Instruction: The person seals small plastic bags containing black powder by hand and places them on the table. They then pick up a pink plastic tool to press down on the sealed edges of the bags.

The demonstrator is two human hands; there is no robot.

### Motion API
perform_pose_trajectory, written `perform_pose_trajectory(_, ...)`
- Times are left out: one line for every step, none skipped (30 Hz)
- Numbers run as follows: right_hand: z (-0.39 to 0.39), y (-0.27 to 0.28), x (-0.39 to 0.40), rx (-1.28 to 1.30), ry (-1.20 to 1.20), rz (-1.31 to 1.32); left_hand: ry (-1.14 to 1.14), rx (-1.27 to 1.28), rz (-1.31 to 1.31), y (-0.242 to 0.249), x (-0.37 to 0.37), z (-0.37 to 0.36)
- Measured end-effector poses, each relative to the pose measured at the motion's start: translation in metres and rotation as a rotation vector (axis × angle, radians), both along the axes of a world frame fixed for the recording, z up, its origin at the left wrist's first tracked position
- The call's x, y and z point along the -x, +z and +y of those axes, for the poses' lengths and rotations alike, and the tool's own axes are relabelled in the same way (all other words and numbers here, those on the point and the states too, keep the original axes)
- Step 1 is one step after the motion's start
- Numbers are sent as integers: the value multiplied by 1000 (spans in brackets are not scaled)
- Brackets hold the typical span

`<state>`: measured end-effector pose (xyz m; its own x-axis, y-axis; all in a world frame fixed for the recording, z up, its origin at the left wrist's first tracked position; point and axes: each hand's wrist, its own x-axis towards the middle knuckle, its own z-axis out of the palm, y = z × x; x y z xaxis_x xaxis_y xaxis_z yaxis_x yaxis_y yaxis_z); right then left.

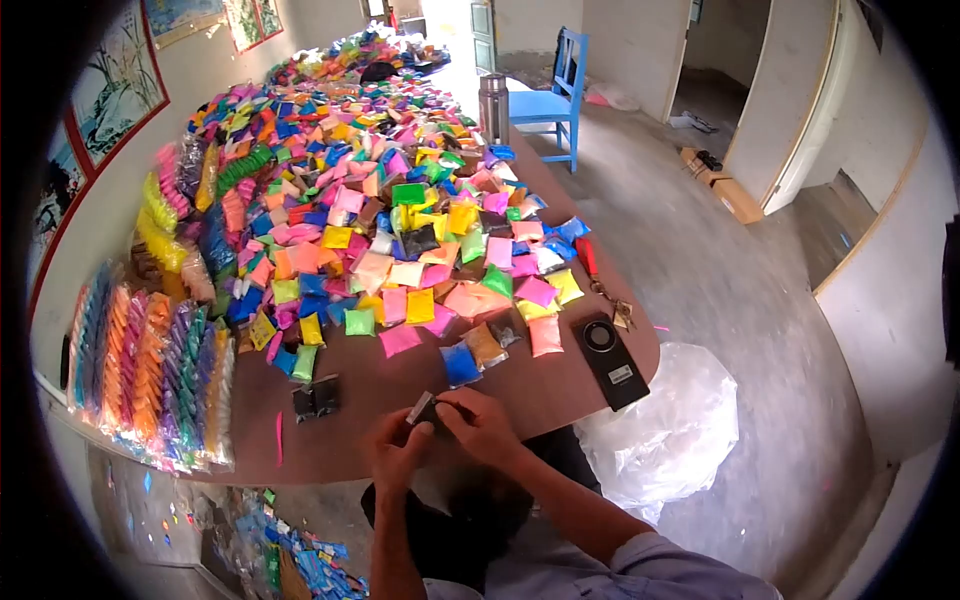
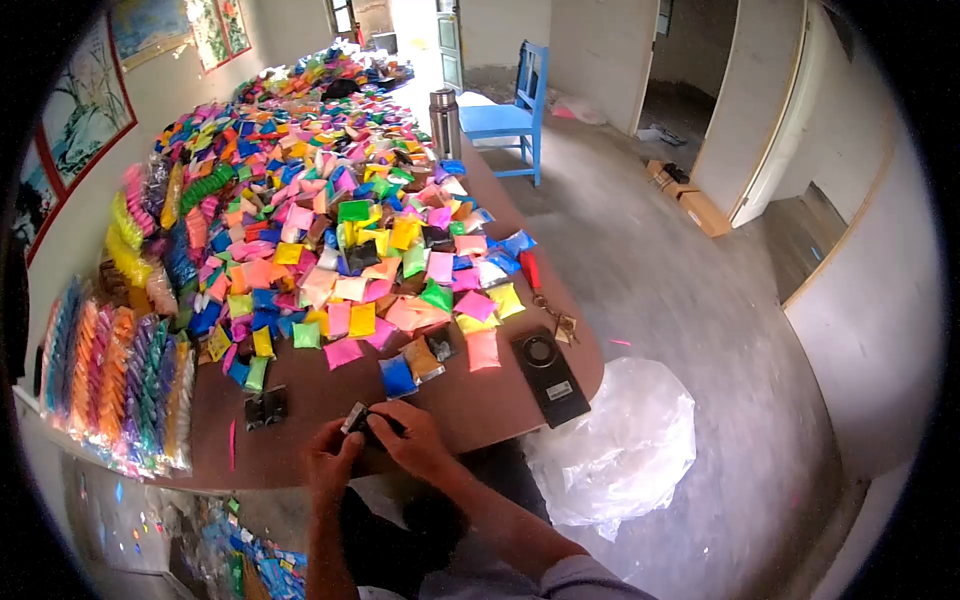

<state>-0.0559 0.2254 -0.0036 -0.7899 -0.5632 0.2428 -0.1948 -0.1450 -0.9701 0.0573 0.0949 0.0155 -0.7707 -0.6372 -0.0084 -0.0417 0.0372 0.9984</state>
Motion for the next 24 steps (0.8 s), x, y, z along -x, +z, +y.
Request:
perform_pose_trajectory(0,1,1,3,9,2,-36,24,-20,0,0,1)
perform_pose_trajectory(1,1,1,-20,24,19,-72,49,-41,-1,0,0)
perform_pose_trajectory(1,2,2,-43,37,37,-64,52,-39,-5,-1,-2)
perform_pose_trajectory(0,3,2,-40,43,39,-89,19,-8,-10,-2,-4)
perform_pose_trajectory(-1,3,2,-54,48,62,-115,-15,24,-13,-3,-6)
perform_pose_trajectory(-1,4,2,-68,52,86,-110,-13,28,-13,-3,-6)
perform_pose_trajectory(-1,4,2,-66,56,90,-103,-30,45,-12,-3,-7)
perform_pose_trajectory(-1,3,2,-99,64,121,-95,-47,62,-12,-3,-8)
perform_pose_trajectory(-2,3,1,-130,72,152,-90,-46,65,-12,-4,-9)
perform_pose_trajectory(-2,2,1,-128,77,156,-102,-23,57,-13,-5,-10)
perform_pose_trajectory(-2,1,1,-134,65,171,-115,-1,48,-13,-5,-11)
perform_pose_trajectory(-1,1,1,-140,52,185,-110,2,51,-12,-5,-11)
perform_pose_trajectory(-1,1,1,-137,57,189,-92,-47,61,-11,-3,-7)
perform_pose_trajectory(0,0,1,-102,47,127,-75,-96,72,-10,-3,-4)
perform_pose_trajectory(1,0,1,-68,38,65,-70,-94,73,-6,-2,-2)
perform_pose_trajectory(1,0,2,-67,43,67,-103,-7,-24,0,-2,0)
perform_pose_trajectory(2,-1,3,-45,48,65,-135,80,-121,4,-1,1)
perform_pose_trajectory(2,1,3,-24,53,64,-131,79,-118,2,-2,1)
perform_pose_trajectory(2,2,4,-24,56,66,-142,61,-116,-1,-2,1)
perform_pose_trajectory(2,5,3,-47,61,71,-154,44,-115,-4,-2,1)
perform_pose_trajectory(3,7,3,-70,66,77,-154,44,-113,-8,-1,1)
perform_pose_trajectory(2,7,3,-70,67,80,-136,13,-42,-12,0,2)
perform_pose_trajectory(2,7,2,-97,59,111,-118,-17,29,-15,1,2)
perform_pose_trajectory(1,6,2,-124,51,143,-118,-17,32,-15,1,1)
